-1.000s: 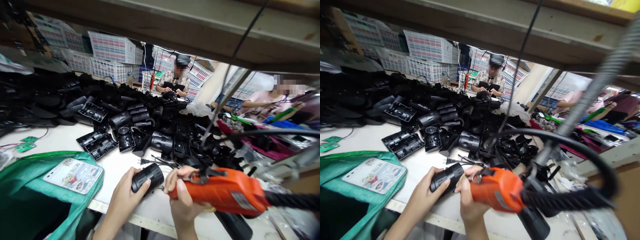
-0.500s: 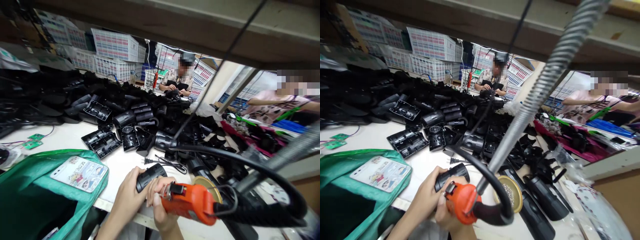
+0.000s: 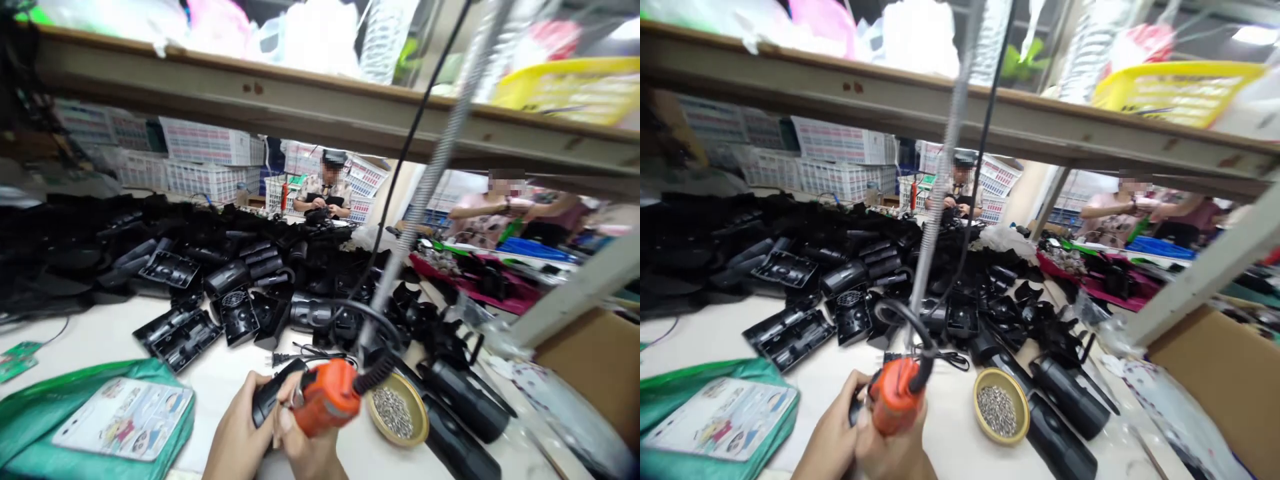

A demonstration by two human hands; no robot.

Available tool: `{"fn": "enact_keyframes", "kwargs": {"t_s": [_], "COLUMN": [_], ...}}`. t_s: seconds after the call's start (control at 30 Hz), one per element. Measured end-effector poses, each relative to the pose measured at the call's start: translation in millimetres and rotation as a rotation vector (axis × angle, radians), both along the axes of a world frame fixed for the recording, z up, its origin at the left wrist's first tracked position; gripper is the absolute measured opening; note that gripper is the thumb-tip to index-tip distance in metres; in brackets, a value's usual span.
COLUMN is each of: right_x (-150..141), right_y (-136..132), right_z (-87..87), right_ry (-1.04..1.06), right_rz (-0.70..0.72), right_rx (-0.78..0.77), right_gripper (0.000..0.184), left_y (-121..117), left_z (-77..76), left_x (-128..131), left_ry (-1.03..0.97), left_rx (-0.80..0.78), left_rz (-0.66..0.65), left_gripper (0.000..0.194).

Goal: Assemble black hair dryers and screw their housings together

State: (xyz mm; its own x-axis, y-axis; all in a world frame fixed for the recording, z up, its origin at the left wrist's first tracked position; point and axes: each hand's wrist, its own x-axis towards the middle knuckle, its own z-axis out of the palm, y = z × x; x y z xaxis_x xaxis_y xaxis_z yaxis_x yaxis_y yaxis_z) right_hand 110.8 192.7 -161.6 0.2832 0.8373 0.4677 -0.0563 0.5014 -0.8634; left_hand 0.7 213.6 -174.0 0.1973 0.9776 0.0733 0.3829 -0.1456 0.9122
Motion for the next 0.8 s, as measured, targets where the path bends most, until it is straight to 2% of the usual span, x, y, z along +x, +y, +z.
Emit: {"fn": "enact_keyframes", "kwargs": {"t_s": [0.1,0.17,0.23,0.27,0.37,0.47,0.53,0.6,0.63,0.7,0.73,0.77,0.8], "right_x": [8.7,23.2,42.0,52.0,79.5,96.3,99.2,96.0,92.8,84.7,80.2,75.8,71.5], "right_y": [7.7,8.5,7.5,7.1,7.4,8.2,6.6,2.6,-0.1,-6.1,-8.9,-11.4,-13.5], "right_z": [38.2,67.7,88.6,93.7,90.1,74.9,68.0,65.2,64.9,65.1,65.2,65.1,64.5], "right_ry": [0.086,0.093,0.015,-0.037,-0.147,-0.179,-0.199,-0.237,-0.279,-0.410,-0.488,-0.559,-0.611], "right_rz": [0.023,-0.007,-0.126,-0.208,-0.353,-0.370,-0.368,-0.463,-0.561,-0.742,-0.757,-0.697,-0.576], "right_rx": [-0.050,-0.115,-0.182,-0.202,-0.234,-0.249,-0.262,-0.221,-0.156,0.070,0.191,0.285,0.333], "right_gripper": [0.039,0.043,0.043,0.042,0.043,0.045,0.048,0.057,0.059,0.053,0.047,0.043,0.042], "left_y": [4.7,7.0,7.9,7.7,2.6,-7.3,-14.1,-19.8,-22.0,-25.1,-25.7,-25.7,-25.1], "left_z": [-2.0,2.3,11.2,17.0,38.2,62.1,77.0,88.7,92.6,95.4,94.0,90.8,85.9], "left_x": [-1.7,-4.1,-8.5,-11.3,-20.1,-25.2,-25.6,-24.3,-23.2,-20.8,-19.7,-18.8,-18.4], "left_ry": [-0.094,-0.168,-0.277,-0.355,-0.591,-0.798,-0.894,-0.909,-0.903,-0.864,-0.827,-0.781,-0.725], "left_rx": [-0.023,-0.082,-0.213,-0.300,-0.536,-0.763,-0.857,-0.870,-0.871,-0.862,-0.848,-0.822,-0.774], "left_rz": [-0.006,0.010,0.039,0.063,0.176,0.266,0.260,0.213,0.185,0.107,0.073,0.054,0.040], "left_gripper": [0.039,0.046,0.048,0.046,0.039,0.045,0.049,0.050,0.051,0.055,0.057,0.057,0.054]}}
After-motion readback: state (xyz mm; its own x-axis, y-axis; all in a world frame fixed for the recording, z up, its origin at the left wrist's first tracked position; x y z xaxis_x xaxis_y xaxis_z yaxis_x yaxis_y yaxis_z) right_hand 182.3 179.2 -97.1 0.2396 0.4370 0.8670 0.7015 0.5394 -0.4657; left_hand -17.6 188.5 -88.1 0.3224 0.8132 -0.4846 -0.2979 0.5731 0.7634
